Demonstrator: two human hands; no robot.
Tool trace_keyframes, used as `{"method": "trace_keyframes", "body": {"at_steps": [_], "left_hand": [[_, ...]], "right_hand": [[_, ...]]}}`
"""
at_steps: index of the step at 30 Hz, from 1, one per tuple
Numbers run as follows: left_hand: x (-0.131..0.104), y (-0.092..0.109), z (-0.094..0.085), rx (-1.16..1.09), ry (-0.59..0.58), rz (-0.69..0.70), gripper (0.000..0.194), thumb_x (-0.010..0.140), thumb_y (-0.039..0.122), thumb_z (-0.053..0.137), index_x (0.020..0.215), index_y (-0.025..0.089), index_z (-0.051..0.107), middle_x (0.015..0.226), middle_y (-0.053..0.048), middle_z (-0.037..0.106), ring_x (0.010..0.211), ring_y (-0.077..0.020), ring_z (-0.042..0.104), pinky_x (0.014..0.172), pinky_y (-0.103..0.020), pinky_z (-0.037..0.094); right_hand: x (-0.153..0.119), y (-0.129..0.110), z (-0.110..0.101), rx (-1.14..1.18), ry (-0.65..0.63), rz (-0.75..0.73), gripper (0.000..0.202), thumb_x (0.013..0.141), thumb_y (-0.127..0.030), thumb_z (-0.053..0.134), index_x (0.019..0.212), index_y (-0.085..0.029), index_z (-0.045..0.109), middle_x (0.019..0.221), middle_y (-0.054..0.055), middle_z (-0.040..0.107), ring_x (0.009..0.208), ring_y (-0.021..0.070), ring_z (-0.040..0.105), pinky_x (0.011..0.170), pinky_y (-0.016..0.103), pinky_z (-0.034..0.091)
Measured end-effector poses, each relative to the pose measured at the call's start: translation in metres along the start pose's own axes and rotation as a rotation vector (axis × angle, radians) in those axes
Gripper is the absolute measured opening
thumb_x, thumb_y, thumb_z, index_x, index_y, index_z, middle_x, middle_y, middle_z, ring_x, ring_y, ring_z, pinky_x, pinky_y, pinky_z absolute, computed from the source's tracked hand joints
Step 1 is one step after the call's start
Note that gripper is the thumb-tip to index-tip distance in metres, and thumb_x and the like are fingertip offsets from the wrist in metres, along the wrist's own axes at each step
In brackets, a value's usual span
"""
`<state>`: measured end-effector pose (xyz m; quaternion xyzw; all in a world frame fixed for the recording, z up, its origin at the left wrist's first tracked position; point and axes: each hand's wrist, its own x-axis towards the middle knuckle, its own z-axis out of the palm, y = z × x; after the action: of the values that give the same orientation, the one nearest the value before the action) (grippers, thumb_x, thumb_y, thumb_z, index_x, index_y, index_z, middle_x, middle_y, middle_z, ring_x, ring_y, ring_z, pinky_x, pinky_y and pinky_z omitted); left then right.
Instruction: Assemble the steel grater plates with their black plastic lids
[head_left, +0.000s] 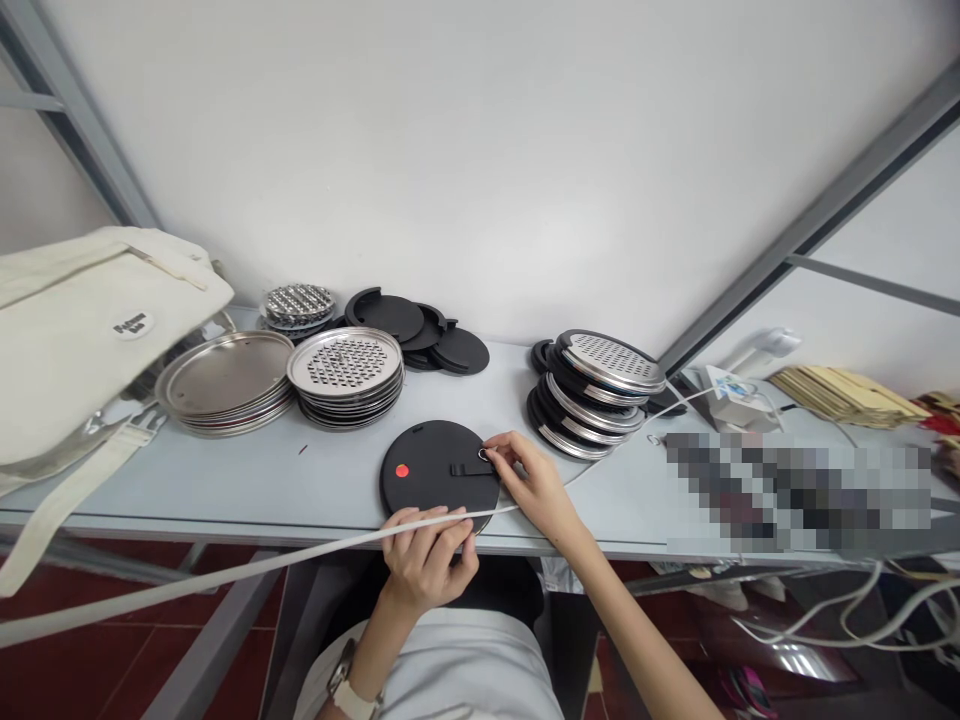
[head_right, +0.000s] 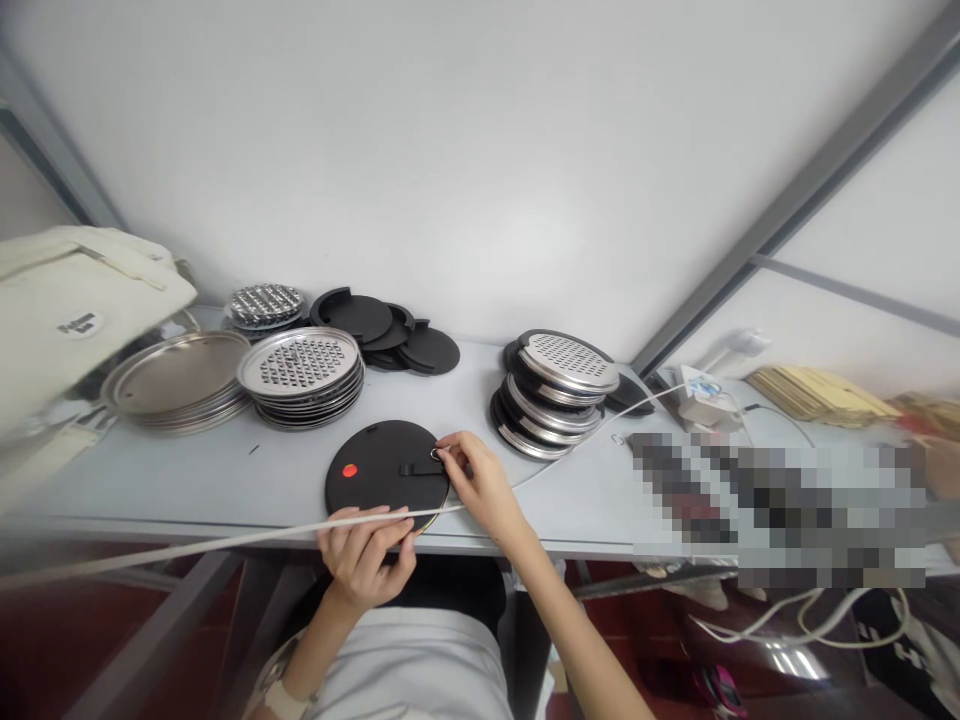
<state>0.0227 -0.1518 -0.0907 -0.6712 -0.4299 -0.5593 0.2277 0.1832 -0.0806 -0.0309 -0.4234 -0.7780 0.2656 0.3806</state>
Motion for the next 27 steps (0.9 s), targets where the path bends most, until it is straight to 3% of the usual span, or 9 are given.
{"method": "trace_keyframes", "body": {"at_steps": [18, 27], "left_hand": [[-0.0003, -0.0009, 0.0011, 0.015, 0.018, 0.01, 0.005, 0.076, 0.019, 0.061, 0.079, 0.021, 0.065, 0.076, 0.001, 0.071, 0.07, -0.0161, 0.062, 0.079, -0.035, 0.039], [-0.0001, -0.0006, 0.0012, 0.014, 0.017, 0.003, 0.006, 0.077, 0.02, 0.06, 0.079, 0.021, 0.066, 0.075, 0.0, 0.072, 0.07, -0.016, 0.062, 0.078, -0.035, 0.04]], "right_hand": [[-0.0017, -0.0028, -0.0005, 0.017, -0.082, 0.054, 0.019, 0.095, -0.034, 0.045, 0.083, -0.019, 0.049, 0.063, -0.005, 0.042, 0.056, 0.0105, 0.038, 0.056, 0.023, 0.032], [-0.0024, -0.0021, -0.0006, -0.01, -0.068, 0.06, 0.015, 0.095, -0.033, 0.043, 0.091, -0.02, 0.049, 0.06, -0.006, 0.037, 0.054, 0.0106, 0.036, 0.055, 0.023, 0.031]]}}
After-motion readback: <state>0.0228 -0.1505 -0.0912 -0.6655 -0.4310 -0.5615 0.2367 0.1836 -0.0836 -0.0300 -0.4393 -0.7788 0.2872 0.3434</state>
